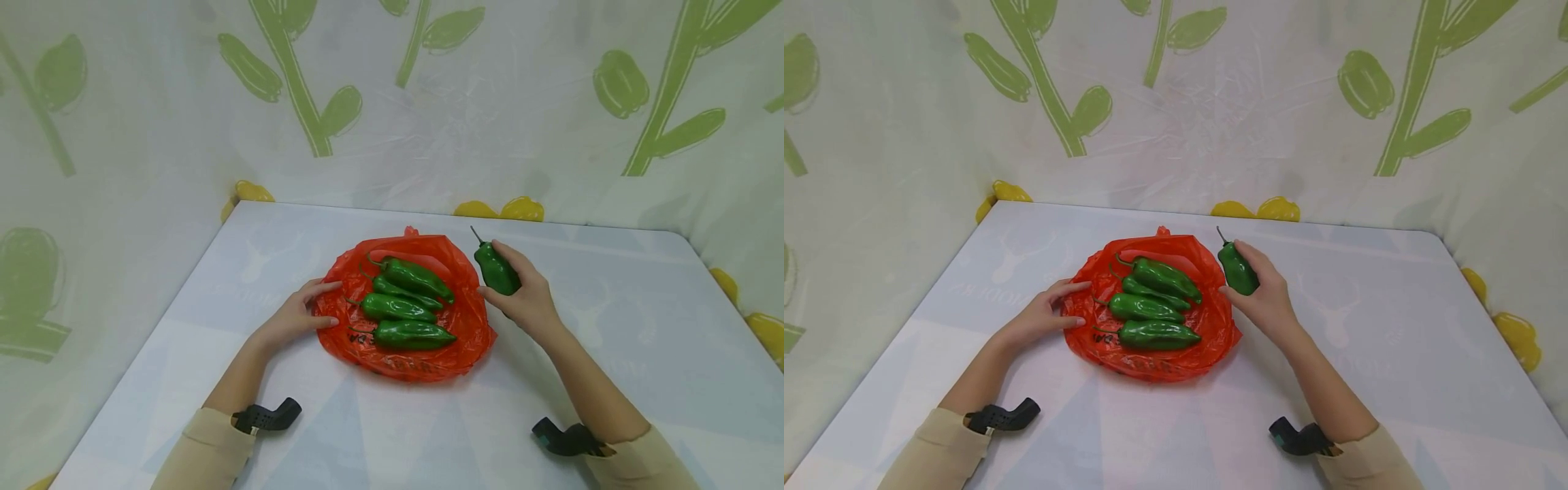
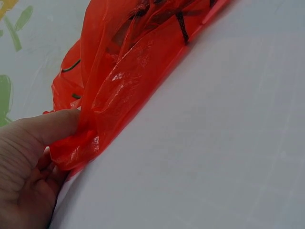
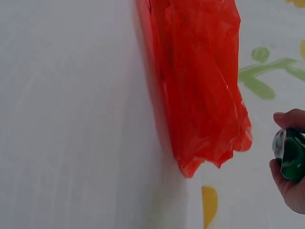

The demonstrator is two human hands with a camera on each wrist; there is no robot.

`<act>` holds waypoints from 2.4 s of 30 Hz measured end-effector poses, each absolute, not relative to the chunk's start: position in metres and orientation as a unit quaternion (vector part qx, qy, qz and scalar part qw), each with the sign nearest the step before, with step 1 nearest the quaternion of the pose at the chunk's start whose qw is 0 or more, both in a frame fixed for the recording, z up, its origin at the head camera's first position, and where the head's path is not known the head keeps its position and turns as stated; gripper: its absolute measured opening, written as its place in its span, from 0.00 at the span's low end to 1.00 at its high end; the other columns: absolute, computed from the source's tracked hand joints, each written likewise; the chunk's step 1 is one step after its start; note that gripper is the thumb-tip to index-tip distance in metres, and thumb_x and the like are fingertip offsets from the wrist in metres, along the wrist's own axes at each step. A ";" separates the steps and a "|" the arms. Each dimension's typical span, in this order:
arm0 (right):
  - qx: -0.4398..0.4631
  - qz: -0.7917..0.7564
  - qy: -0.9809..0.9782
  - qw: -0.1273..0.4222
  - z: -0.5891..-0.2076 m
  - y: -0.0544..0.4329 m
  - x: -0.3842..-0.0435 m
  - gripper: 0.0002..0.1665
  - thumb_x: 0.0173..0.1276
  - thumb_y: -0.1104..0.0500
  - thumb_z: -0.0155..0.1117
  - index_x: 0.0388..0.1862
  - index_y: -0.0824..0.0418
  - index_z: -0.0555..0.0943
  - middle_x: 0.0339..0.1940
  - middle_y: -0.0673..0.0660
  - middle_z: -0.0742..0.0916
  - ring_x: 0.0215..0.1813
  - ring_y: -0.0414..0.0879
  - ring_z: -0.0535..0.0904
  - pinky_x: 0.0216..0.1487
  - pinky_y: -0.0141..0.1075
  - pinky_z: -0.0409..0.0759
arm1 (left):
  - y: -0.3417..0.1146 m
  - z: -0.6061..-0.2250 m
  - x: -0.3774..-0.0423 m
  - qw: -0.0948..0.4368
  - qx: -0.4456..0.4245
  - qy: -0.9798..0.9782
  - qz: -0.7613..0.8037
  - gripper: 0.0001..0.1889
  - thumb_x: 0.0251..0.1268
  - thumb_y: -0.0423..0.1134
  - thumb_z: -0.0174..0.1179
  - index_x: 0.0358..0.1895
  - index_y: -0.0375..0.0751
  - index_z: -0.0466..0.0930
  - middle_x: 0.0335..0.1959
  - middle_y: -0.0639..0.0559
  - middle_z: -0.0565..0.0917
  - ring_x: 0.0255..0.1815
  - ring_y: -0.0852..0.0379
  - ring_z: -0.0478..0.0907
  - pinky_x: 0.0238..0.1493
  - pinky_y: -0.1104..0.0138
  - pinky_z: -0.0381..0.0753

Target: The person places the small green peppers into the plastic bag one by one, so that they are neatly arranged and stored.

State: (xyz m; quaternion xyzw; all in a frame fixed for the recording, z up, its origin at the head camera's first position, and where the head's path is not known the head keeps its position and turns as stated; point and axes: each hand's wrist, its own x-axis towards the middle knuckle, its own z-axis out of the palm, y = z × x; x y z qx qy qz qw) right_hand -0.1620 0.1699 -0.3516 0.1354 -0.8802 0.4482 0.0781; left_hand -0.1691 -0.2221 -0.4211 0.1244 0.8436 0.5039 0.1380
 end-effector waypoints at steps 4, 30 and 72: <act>0.171 0.456 -0.870 0.081 -0.349 0.161 -0.162 0.44 0.57 0.67 0.69 0.71 0.60 0.62 0.68 0.63 0.69 0.63 0.59 0.68 0.51 0.56 0.78 | -0.222 -0.421 -0.169 0.141 0.119 0.845 0.502 0.33 0.56 0.39 0.66 0.67 0.46 0.67 0.72 0.41 0.56 0.73 0.39 0.49 0.67 0.43 0.60; 0.370 0.415 -0.828 0.065 -0.351 0.104 -0.167 0.42 0.56 0.64 0.72 0.69 0.60 0.66 0.64 0.58 0.73 0.63 0.50 0.70 0.55 0.46 0.79 | -0.221 -0.423 -0.173 0.137 0.127 0.843 0.504 0.33 0.56 0.39 0.66 0.67 0.47 0.68 0.72 0.42 0.57 0.73 0.40 0.50 0.67 0.43 0.60; 0.429 0.322 -0.843 0.042 -0.388 0.087 -0.167 0.35 0.55 0.62 0.73 0.62 0.64 0.73 0.62 0.60 0.77 0.63 0.54 0.70 0.56 0.43 0.78 | -0.223 -0.422 -0.170 0.134 0.125 0.845 0.503 0.33 0.55 0.40 0.67 0.67 0.47 0.68 0.72 0.42 0.58 0.73 0.40 0.51 0.67 0.44 0.61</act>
